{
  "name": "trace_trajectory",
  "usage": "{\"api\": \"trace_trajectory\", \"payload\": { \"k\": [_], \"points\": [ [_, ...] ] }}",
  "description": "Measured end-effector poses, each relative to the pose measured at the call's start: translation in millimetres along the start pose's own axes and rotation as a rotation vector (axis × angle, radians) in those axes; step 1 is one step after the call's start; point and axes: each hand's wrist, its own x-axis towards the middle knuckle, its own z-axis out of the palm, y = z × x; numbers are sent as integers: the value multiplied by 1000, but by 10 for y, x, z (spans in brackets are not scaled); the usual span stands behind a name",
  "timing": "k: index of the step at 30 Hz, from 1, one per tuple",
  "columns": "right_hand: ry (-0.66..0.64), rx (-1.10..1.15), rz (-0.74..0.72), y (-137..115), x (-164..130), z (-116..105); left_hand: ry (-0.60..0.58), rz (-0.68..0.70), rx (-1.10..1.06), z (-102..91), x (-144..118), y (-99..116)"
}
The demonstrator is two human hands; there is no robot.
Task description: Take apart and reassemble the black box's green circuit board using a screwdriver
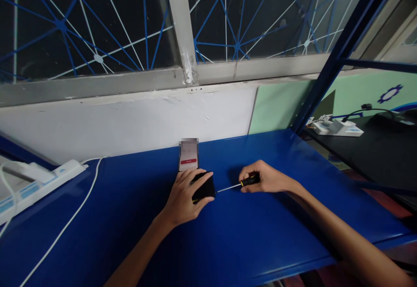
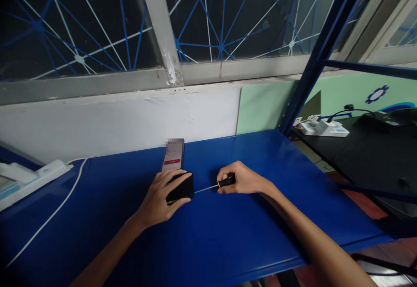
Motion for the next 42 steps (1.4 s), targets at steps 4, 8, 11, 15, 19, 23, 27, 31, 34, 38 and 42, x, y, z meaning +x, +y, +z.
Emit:
{"api": "trace_trajectory", "payload": {
  "k": [4,8,11,15,19,23,27,31,34,38,42],
  "points": [
    [-42,-17,4,36,7,-10,-31,2,21,36,-14,-2],
    [-130,-9,37,86,12,-21,-46,-6,34,55,-27,-20],
    [-137,-49,32,123,27,-8,-54,-6,41,61,-31,-31],
    [-94,-58,5,146,45,24,-76,3,35,65,-32,-31],
    [-82,0,55,179,49,42,-83,1,37,65,-34,-23],
    [-85,-7,55,203,49,35,-81,-4,38,63,-36,-18],
    [-121,-17,32,196,55,10,-71,5,28,62,-39,-18],
    [-129,-43,24,203,58,3,-76,-3,31,65,-43,-20],
    [-127,-48,27,208,55,18,-74,-4,26,69,-44,-20],
    [-87,-29,43,198,48,36,-67,1,23,69,-43,-19],
    [-89,20,91,207,45,36,-79,0,24,67,-39,-20]
  ]
}}
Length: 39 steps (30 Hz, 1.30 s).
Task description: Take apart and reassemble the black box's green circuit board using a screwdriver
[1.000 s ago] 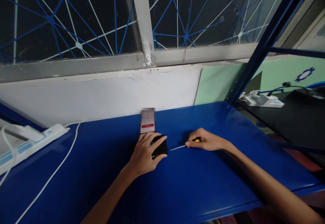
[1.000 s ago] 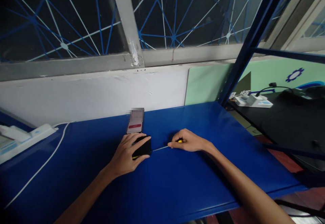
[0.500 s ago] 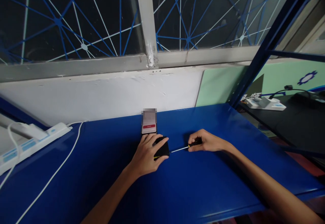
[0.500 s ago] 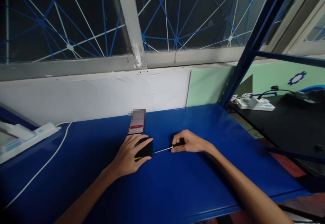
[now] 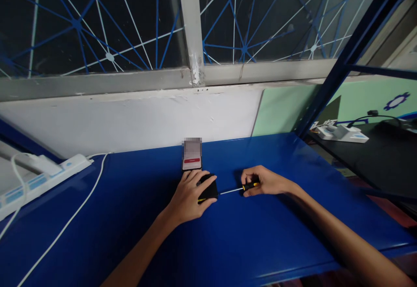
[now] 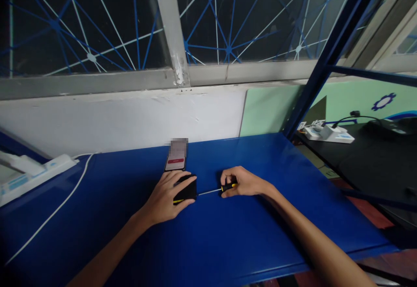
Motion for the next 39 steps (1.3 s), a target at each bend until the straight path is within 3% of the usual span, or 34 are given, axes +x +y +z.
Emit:
{"api": "trace_trajectory", "payload": {
  "k": [4,11,16,21,27,33,39],
  "points": [
    [-76,47,61,17,-2,-16,-4,-4,6,0,2,-1],
    [-45,-66,-84,-16,-5,-25,-20,-4,15,-3,-1,0],
    [9,-24,-38,-34,-11,-1,-27,-3,16,5,-2,-5],
    [-65,60,50,-4,-7,-6,-25,2,26,8,-7,-10],
    [-41,-39,-69,-35,-3,-12,-9,8,33,-8,-6,10],
    [19,2,-5,-55,-19,39,-5,16,34,-10,3,13],
    [-85,69,83,-48,-15,14,-3,20,39,-2,-14,5]
  ]
}}
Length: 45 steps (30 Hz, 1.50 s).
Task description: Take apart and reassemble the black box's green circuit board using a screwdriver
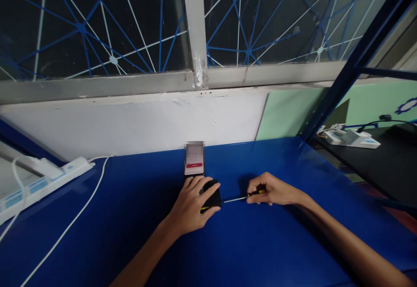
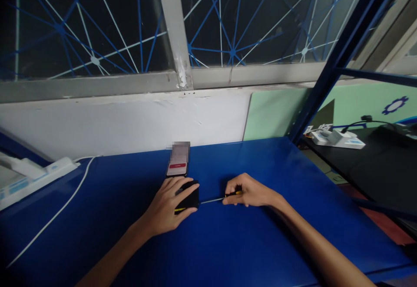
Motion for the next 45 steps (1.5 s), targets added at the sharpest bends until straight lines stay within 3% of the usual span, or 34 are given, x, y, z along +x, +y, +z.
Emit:
{"api": "trace_trajectory", "payload": {
  "k": [6,13,17,25,32,36,45],
  "points": [
    [58,-142,-155,-37,10,-10,-28,-11,11,9,-12,-3],
    [92,-75,-96,-18,-8,32,-23,-11,5,3,-4,-5],
    [20,-24,-39,-3,-4,16,-17,-8,7,1,2,-10],
    [51,-163,-169,-39,11,4,2,0,10,-2,3,-4],
    [88,-99,-86,-12,-7,29,-3,2,2,-10,-1,-6],
    [10,-24,-24,-2,-3,12,-20,-4,0,-10,-3,-6],
    [77,-172,-137,-44,7,13,-28,-9,9,-7,2,-1]
  ]
}}
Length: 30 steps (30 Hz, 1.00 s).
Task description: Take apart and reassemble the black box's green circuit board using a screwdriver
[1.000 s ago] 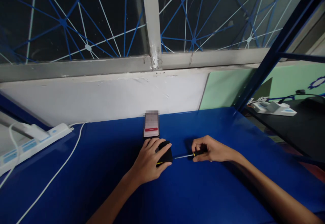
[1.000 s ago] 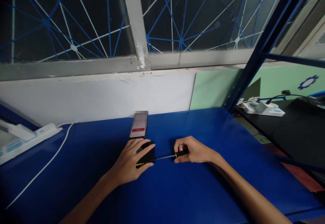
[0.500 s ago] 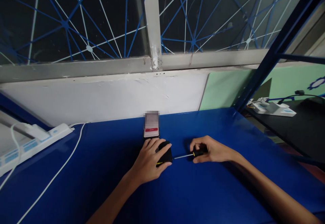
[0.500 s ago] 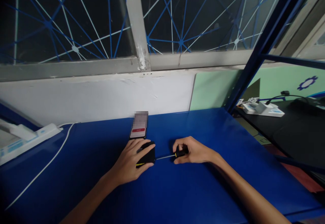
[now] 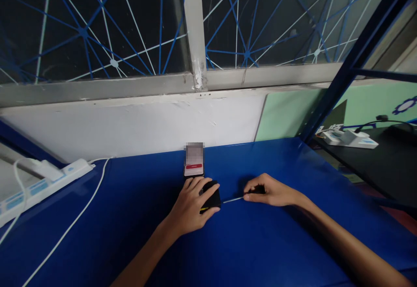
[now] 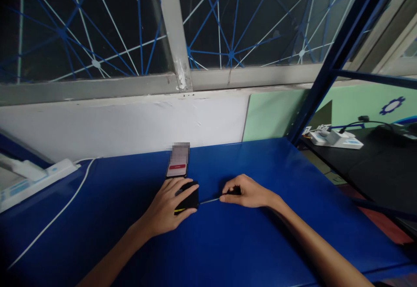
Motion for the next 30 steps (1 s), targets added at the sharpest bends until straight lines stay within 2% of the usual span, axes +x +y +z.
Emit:
{"api": "trace_trajectory", "payload": {
  "k": [4,8,16,21,27,30],
  "points": [
    [30,40,43,-11,-8,9,9,4,-1,-22,11,8],
    [-19,70,65,28,-3,1,24,13,-1,-17,12,1],
    [2,-10,-36,22,8,-6,22,12,3,-8,6,-5],
    [31,63,32,17,-4,14,32,13,-7,-14,5,3],
    [-43,175,112,75,-10,15,17,5,-10,-10,3,2],
    [-71,148,114,95,-8,-3,23,10,-10,-7,2,-5]
  ]
}}
